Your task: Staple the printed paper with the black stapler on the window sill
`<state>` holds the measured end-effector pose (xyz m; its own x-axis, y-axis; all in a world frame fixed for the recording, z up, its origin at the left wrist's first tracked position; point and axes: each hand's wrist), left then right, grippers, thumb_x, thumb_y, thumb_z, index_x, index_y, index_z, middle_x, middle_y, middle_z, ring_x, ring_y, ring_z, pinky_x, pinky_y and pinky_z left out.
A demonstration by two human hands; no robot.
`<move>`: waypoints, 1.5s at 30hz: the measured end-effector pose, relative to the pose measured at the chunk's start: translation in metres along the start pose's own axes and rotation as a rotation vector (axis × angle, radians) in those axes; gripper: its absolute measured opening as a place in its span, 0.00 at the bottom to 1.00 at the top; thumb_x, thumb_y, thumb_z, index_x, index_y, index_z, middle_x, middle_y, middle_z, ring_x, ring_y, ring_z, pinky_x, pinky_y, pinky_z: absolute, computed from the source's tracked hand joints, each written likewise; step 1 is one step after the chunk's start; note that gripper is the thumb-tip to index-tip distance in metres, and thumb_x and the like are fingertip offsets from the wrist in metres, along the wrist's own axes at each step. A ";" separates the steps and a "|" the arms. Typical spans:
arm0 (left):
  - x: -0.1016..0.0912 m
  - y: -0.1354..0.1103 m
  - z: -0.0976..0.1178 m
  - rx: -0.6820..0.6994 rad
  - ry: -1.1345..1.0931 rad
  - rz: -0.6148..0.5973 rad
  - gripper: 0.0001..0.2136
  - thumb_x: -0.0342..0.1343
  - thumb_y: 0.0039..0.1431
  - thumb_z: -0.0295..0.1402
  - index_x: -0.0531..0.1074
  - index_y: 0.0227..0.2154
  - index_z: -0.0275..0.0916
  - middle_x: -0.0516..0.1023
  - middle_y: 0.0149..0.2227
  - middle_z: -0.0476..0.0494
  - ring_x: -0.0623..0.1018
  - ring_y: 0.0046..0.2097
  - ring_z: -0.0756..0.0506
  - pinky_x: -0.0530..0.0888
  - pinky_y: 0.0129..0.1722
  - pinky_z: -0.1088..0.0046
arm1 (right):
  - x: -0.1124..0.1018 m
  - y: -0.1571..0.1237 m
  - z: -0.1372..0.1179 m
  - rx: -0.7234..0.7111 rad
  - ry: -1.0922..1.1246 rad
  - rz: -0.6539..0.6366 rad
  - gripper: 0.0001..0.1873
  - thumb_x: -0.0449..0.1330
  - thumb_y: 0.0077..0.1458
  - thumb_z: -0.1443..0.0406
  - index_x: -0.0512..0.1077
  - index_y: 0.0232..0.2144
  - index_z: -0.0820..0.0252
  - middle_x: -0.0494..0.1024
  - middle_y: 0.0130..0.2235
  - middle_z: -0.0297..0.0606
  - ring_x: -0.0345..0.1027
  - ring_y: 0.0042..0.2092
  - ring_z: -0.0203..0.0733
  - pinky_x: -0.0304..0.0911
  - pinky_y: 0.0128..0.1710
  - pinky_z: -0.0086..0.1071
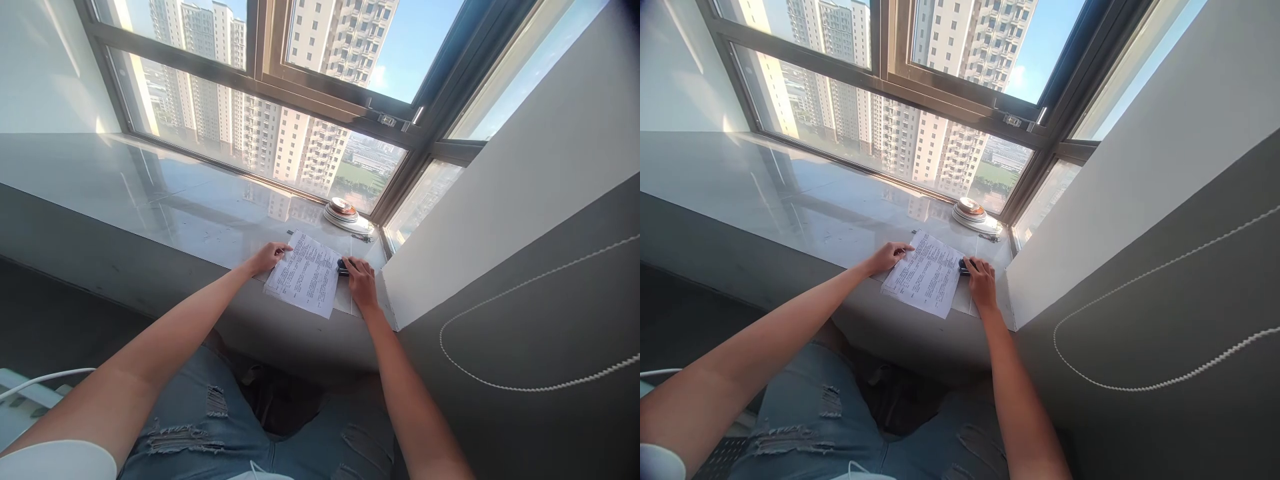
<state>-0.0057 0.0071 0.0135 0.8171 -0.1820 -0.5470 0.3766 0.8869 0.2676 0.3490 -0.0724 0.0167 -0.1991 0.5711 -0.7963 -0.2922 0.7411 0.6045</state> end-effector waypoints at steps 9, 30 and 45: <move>-0.001 -0.002 0.004 -0.026 -0.010 -0.003 0.22 0.54 0.62 0.37 0.77 0.55 0.34 0.82 0.45 0.34 0.75 0.33 0.46 0.73 0.36 0.69 | -0.002 0.000 0.000 -0.004 0.023 -0.001 0.30 0.43 0.66 0.74 0.68 0.65 0.52 0.73 0.60 0.42 0.60 0.62 0.50 0.59 0.57 0.43; 0.000 -0.001 0.007 -0.050 0.021 0.021 0.20 0.52 0.61 0.31 0.78 0.53 0.33 0.82 0.42 0.37 0.77 0.38 0.44 0.74 0.42 0.67 | 0.000 -0.002 -0.007 -0.006 -0.061 -0.085 0.39 0.47 0.56 0.78 0.64 0.67 0.52 0.70 0.61 0.44 0.57 0.63 0.54 0.56 0.61 0.49; -0.004 -0.002 0.010 -0.056 0.068 0.011 0.21 0.49 0.61 0.33 0.77 0.53 0.33 0.81 0.41 0.38 0.75 0.34 0.45 0.73 0.37 0.69 | 0.002 -0.002 -0.014 0.210 -0.053 -0.021 0.36 0.44 0.61 0.76 0.60 0.69 0.49 0.66 0.63 0.45 0.57 0.64 0.54 0.56 0.61 0.48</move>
<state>-0.0049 0.0017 0.0232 0.7891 -0.1445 -0.5970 0.3411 0.9114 0.2303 0.3358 -0.0780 0.0138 -0.1440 0.5681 -0.8103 -0.0930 0.8074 0.5826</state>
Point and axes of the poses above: each hand's wrist, its own y-axis towards the middle knuckle, its own x-axis out of the palm, z = x × y
